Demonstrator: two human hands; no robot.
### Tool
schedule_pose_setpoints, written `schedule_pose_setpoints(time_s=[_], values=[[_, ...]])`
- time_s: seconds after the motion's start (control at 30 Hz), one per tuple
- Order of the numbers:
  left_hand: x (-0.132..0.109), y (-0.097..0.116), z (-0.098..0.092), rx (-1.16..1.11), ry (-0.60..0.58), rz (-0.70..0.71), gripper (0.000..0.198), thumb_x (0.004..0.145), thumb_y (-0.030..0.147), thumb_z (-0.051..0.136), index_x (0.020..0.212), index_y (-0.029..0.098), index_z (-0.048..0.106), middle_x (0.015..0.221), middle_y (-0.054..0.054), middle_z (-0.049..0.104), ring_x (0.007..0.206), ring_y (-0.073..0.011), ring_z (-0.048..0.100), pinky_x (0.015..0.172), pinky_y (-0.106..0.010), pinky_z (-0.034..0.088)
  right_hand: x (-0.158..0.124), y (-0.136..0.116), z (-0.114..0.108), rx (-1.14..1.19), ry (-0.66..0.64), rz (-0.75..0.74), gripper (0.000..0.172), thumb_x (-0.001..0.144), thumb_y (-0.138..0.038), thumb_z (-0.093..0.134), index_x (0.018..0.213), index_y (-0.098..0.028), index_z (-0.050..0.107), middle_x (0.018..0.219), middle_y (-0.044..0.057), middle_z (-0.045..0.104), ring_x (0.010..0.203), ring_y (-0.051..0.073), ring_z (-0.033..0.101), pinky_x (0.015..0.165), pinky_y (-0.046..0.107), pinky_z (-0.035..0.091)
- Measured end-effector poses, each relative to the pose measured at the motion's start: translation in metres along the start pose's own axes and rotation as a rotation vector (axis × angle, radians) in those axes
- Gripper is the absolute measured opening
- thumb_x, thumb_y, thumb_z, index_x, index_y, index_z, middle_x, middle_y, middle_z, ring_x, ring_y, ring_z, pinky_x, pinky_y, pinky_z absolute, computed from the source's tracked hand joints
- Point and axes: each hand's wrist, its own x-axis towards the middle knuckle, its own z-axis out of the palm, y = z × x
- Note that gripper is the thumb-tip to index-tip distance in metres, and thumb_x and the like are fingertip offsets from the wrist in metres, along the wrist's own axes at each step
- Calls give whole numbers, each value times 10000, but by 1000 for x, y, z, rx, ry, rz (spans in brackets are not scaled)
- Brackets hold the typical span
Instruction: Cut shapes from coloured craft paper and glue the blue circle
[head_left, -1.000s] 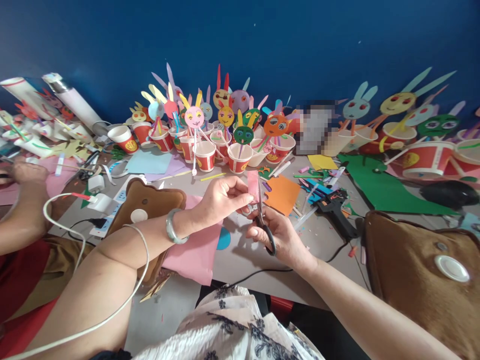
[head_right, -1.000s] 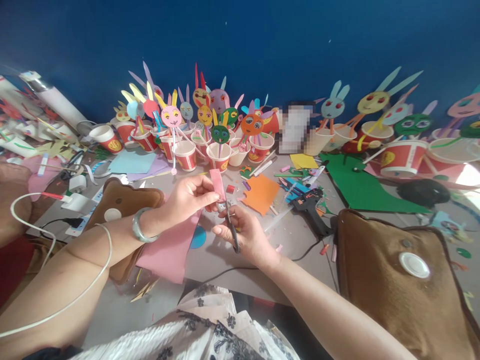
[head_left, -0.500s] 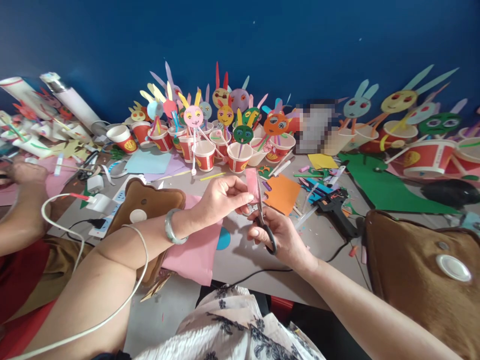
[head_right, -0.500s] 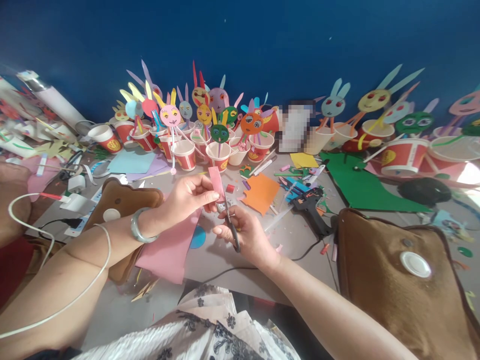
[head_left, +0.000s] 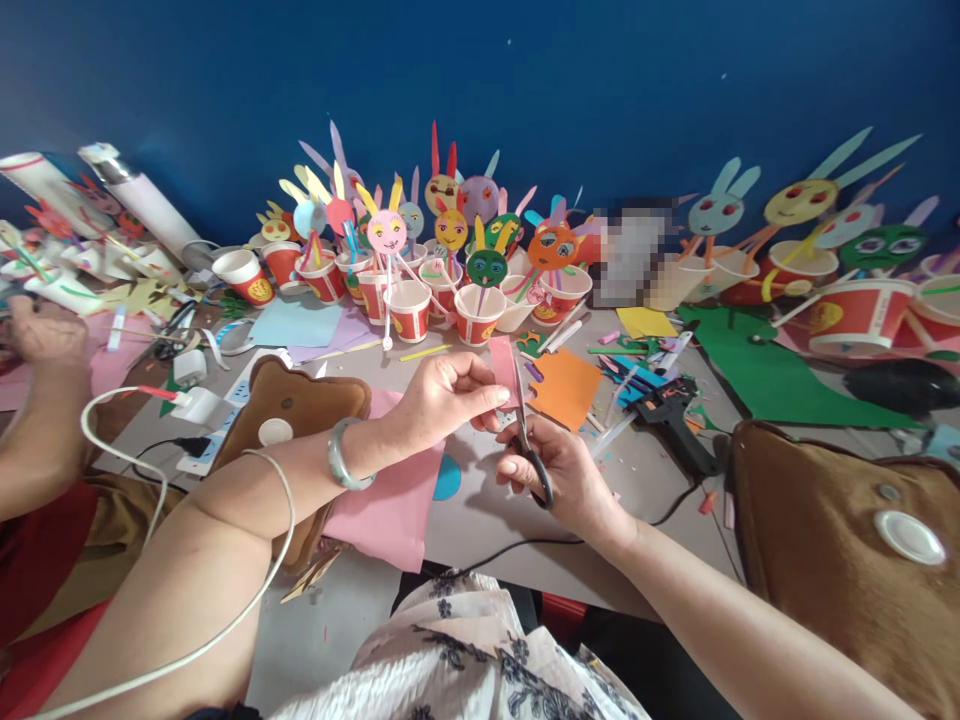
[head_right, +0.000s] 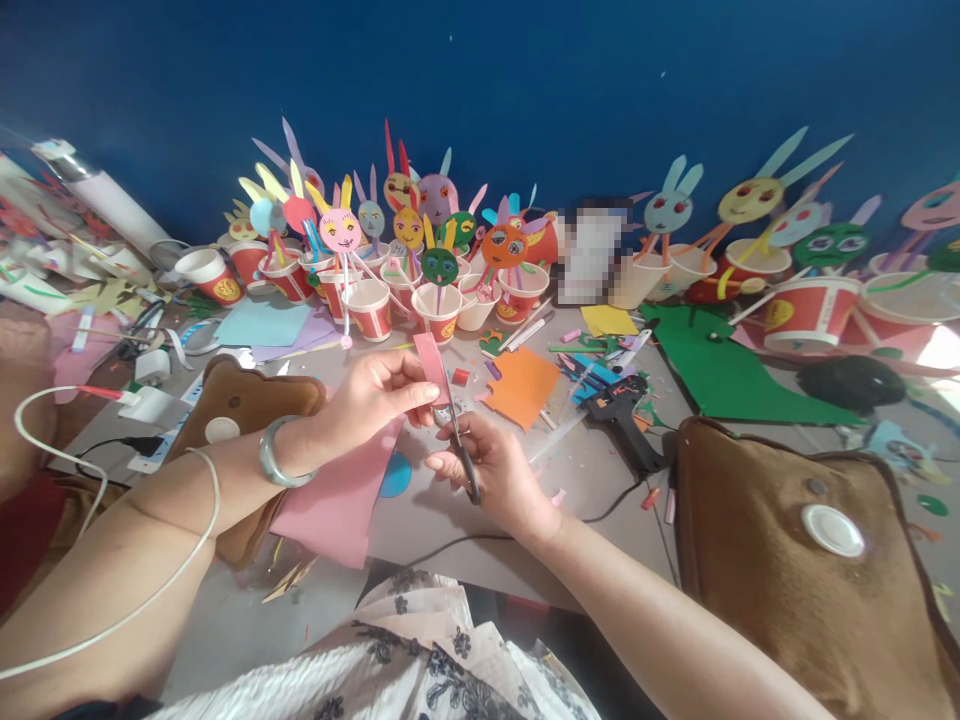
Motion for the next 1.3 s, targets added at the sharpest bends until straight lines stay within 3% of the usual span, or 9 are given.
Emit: schedule_pose_setpoints(time_s=[0.47, 1.3], values=[[0, 3, 2, -33, 24, -38, 183, 815, 293, 739, 770, 149, 636, 635, -8, 692, 551, -100, 657, 545, -209, 560, 0, 3, 0, -45, 64, -26, 525, 698, -662, 800, 865, -217, 578, 542, -17, 644, 439, 121, 535, 445, 261, 456], [0, 2, 1, -93, -16, -34, 208, 831, 304, 711, 784, 126, 614, 723, -40, 722, 568, -93, 654, 566, -210, 559, -2, 6, -1, -118, 55, -50, 495, 785, -662, 727, 893, -197, 597, 552, -8, 654, 452, 128, 552, 466, 258, 448]])
